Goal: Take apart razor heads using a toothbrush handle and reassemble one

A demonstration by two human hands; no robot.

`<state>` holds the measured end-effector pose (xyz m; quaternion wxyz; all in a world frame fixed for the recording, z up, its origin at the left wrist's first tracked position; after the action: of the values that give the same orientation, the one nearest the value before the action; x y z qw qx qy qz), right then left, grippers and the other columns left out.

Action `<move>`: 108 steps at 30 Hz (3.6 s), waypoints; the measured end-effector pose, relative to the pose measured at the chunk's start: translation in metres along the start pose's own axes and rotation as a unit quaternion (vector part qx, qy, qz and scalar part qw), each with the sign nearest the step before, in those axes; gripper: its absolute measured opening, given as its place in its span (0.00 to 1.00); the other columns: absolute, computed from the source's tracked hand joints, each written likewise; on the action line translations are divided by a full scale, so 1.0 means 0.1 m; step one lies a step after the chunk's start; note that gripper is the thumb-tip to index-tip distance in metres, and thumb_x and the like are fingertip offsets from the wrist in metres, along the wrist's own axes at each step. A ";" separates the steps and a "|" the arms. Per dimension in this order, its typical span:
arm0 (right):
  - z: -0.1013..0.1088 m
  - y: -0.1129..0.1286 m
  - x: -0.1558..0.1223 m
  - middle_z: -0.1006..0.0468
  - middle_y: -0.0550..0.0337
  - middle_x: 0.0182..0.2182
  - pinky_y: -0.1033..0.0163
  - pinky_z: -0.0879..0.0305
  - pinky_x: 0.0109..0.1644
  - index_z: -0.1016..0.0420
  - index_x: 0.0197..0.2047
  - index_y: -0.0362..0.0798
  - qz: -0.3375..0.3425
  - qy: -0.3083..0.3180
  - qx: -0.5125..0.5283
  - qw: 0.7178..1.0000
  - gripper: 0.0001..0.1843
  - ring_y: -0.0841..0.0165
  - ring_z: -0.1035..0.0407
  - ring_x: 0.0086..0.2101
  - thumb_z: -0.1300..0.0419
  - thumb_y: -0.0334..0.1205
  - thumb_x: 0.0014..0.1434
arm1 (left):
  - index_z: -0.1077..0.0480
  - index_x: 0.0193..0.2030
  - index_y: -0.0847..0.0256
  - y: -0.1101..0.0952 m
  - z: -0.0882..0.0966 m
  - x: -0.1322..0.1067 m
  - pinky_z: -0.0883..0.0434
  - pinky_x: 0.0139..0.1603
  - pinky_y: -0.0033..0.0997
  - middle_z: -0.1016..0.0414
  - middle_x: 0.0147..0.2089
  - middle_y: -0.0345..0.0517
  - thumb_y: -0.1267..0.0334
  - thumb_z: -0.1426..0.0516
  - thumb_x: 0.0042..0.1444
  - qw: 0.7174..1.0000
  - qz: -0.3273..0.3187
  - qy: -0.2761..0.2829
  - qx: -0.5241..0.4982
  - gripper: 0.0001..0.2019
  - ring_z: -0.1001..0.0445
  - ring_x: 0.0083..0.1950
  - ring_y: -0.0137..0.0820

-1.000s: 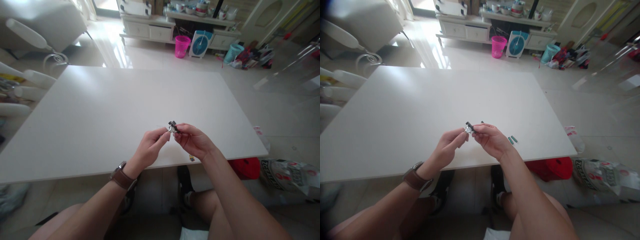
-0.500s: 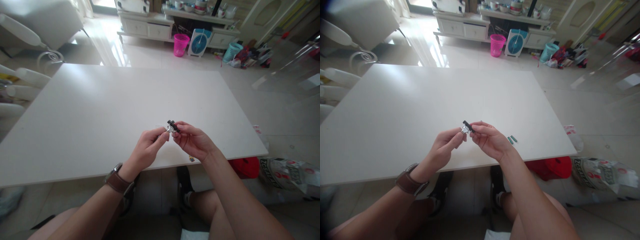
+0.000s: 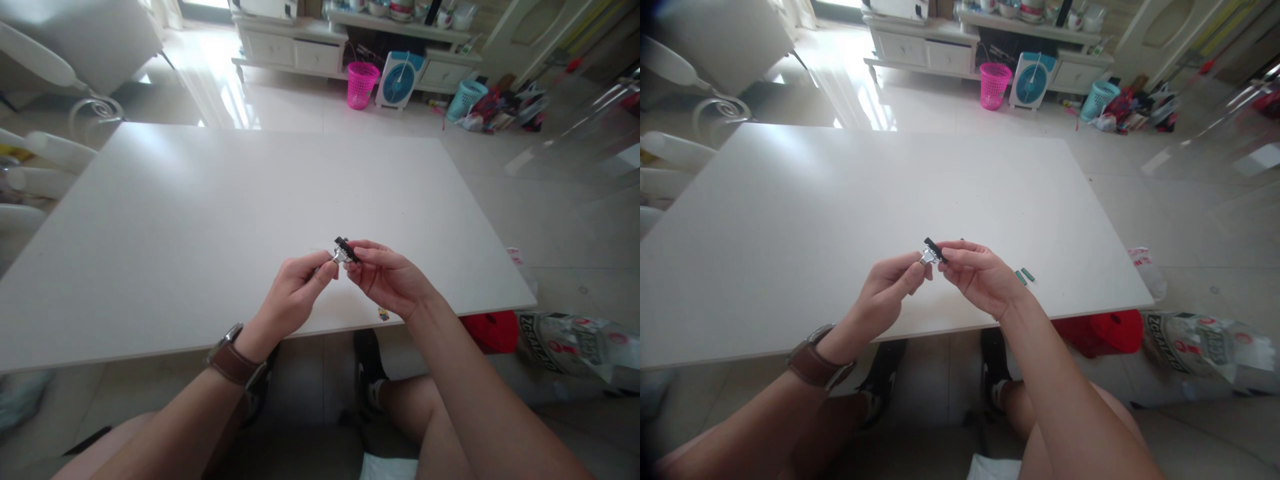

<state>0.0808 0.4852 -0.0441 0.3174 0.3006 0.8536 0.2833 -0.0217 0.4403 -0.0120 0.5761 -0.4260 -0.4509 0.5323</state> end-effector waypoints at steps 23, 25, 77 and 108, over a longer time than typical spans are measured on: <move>-0.01 0.07 -0.03 0.18 0.62 0.29 0.72 0.27 0.39 0.16 0.30 0.46 0.028 0.015 -0.072 0.997 0.07 0.76 0.27 0.29 0.24 0.36 0.46 | 0.34 0.32 0.61 -0.02 -0.04 0.00 0.41 0.35 0.28 0.36 0.29 0.39 0.50 0.52 0.67 0.998 -0.017 0.044 0.048 0.19 0.39 0.32 0.28; 0.00 0.07 -0.03 0.17 0.61 0.30 0.71 0.27 0.39 0.16 0.30 0.46 0.029 0.015 -0.072 0.997 0.08 0.76 0.26 0.29 0.24 0.37 0.46 | 0.36 0.32 0.61 -0.03 -0.05 0.00 0.42 0.34 0.27 0.37 0.28 0.38 0.50 0.53 0.68 0.997 -0.018 0.050 0.059 0.19 0.40 0.31 0.27; 0.04 0.19 -0.04 0.19 0.60 0.30 0.66 0.32 0.36 0.17 0.33 0.47 0.071 0.000 -0.153 0.986 0.09 0.73 0.28 0.29 0.27 0.42 0.51 | 0.32 0.39 0.60 -0.14 -0.15 0.00 0.36 0.40 0.31 0.32 0.32 0.41 0.50 0.56 0.68 0.991 -0.003 0.108 0.079 0.18 0.35 0.36 0.31; -0.03 0.17 -0.03 0.19 0.58 0.38 0.61 0.33 0.48 0.19 0.41 0.49 0.119 -0.012 -0.212 0.970 0.14 0.67 0.27 0.40 0.30 0.42 0.51 | 0.39 0.30 0.60 0.11 -0.61 -0.19 0.54 0.16 0.18 0.53 0.17 0.31 0.62 0.47 0.55 0.750 0.255 0.235 -0.564 0.06 0.61 0.16 0.19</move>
<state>0.0868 0.4936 -0.0295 0.3486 0.3292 0.7283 0.4896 0.0350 0.4219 -0.0379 0.1624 -0.8839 -0.3944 0.1918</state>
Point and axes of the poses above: each hand's wrist, its own x-axis towards the middle knuckle, its own z-axis out of the back of the hand, y = z × x, the point moved 10 cm from there along x, towards the middle knuckle
